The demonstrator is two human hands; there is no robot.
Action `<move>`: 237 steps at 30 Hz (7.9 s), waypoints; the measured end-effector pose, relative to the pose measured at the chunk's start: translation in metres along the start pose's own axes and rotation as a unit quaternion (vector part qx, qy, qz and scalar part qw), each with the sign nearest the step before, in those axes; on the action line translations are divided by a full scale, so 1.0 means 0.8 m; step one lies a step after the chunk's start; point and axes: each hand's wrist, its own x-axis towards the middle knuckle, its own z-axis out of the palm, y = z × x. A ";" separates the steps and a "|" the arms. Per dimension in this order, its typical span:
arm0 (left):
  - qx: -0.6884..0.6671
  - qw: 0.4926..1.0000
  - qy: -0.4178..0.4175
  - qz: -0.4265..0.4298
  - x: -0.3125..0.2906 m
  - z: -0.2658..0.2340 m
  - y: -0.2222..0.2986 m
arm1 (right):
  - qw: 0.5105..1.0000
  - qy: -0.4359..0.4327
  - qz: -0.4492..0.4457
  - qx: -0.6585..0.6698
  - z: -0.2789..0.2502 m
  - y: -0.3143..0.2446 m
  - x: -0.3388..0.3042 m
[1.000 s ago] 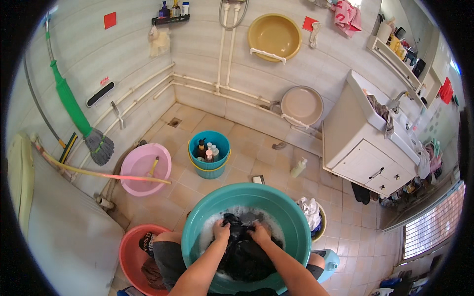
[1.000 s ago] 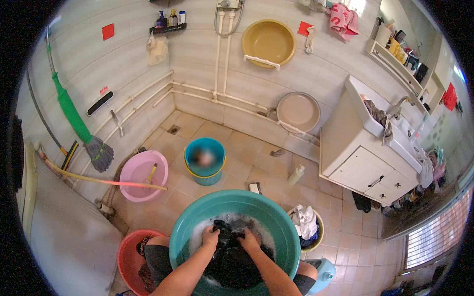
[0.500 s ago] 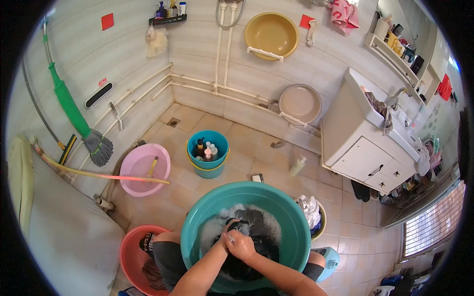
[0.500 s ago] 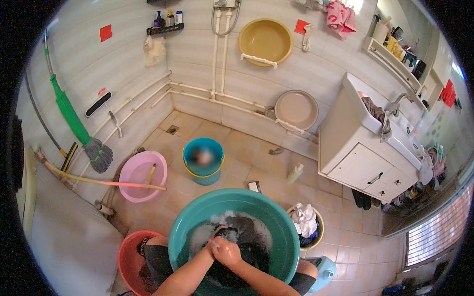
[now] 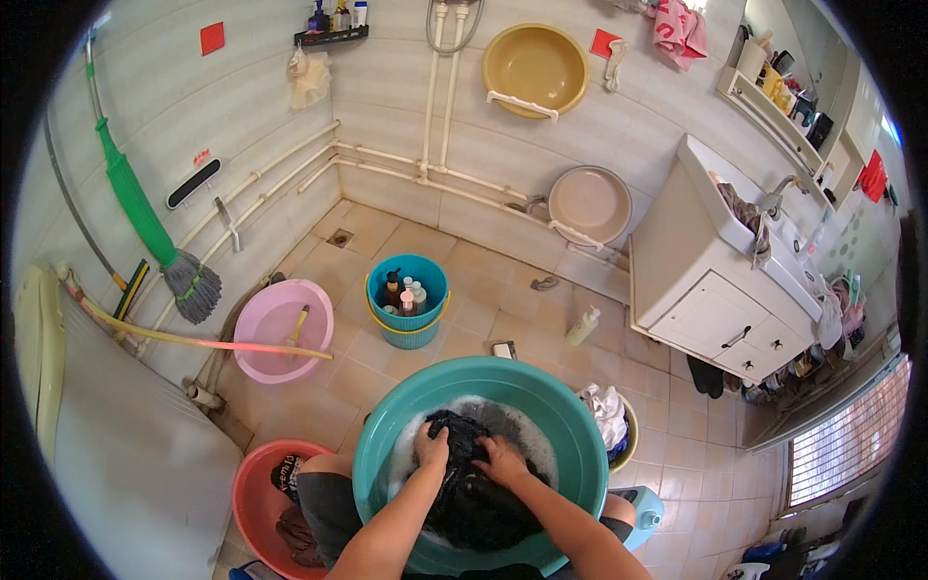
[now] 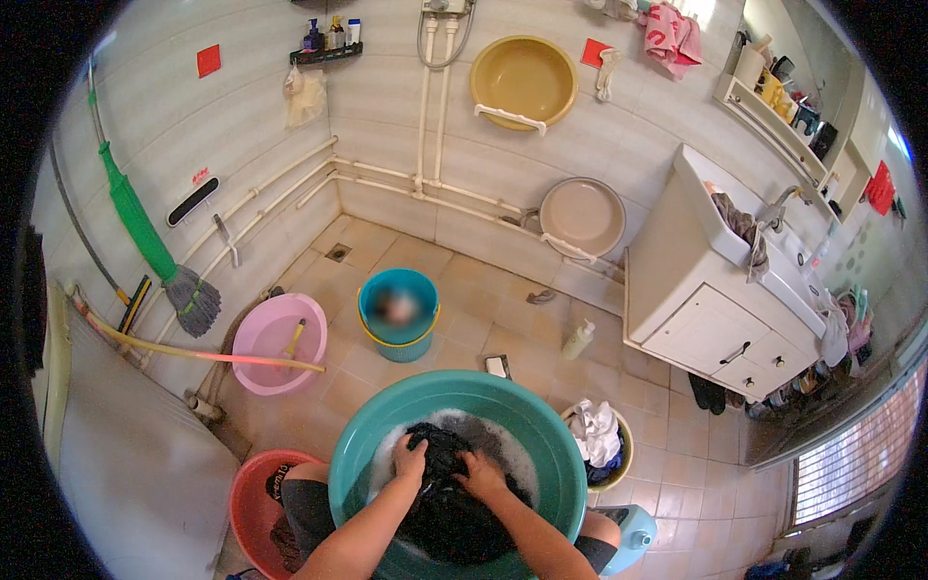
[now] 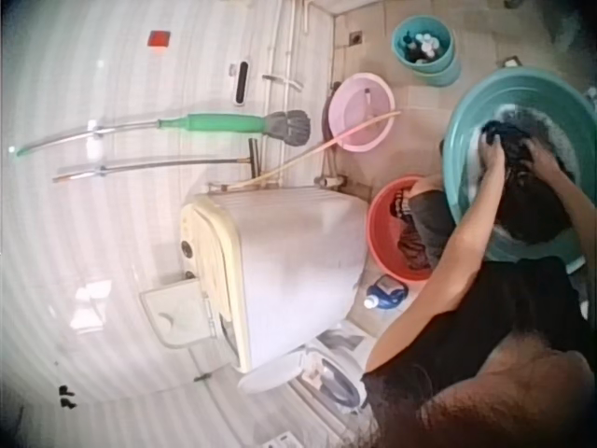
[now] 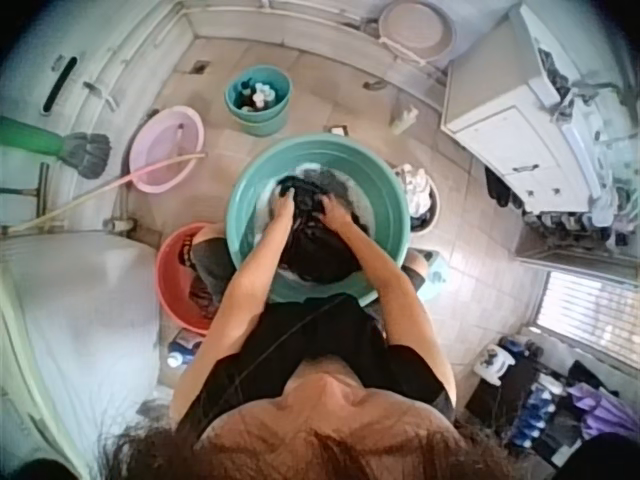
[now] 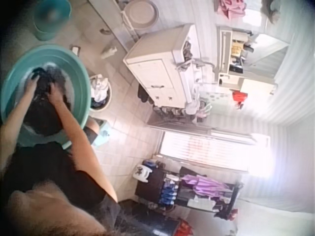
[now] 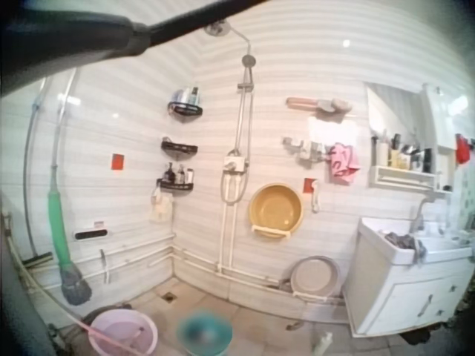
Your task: The person sits on a small stool and hand-washes a dark garment in a teal basin filled with soapy water. They scrub and agitate the fabric, then wring it out and place it into a pink basin. Finally, they pour the soapy water from the teal basin into a blue bucket.
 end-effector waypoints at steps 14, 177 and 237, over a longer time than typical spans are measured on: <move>-0.383 0.819 -0.395 -0.164 0.017 0.010 -0.041 | 0.951 0.174 -0.183 0.180 -0.025 -0.120 -0.076; 0.151 0.894 -0.285 0.312 -0.016 -0.083 0.014 | 0.956 0.025 -0.202 -0.210 -0.041 -0.008 -0.020; -0.174 0.959 -0.185 -0.124 -0.023 0.000 -0.007 | 0.959 0.163 0.103 0.209 -0.025 -0.080 0.006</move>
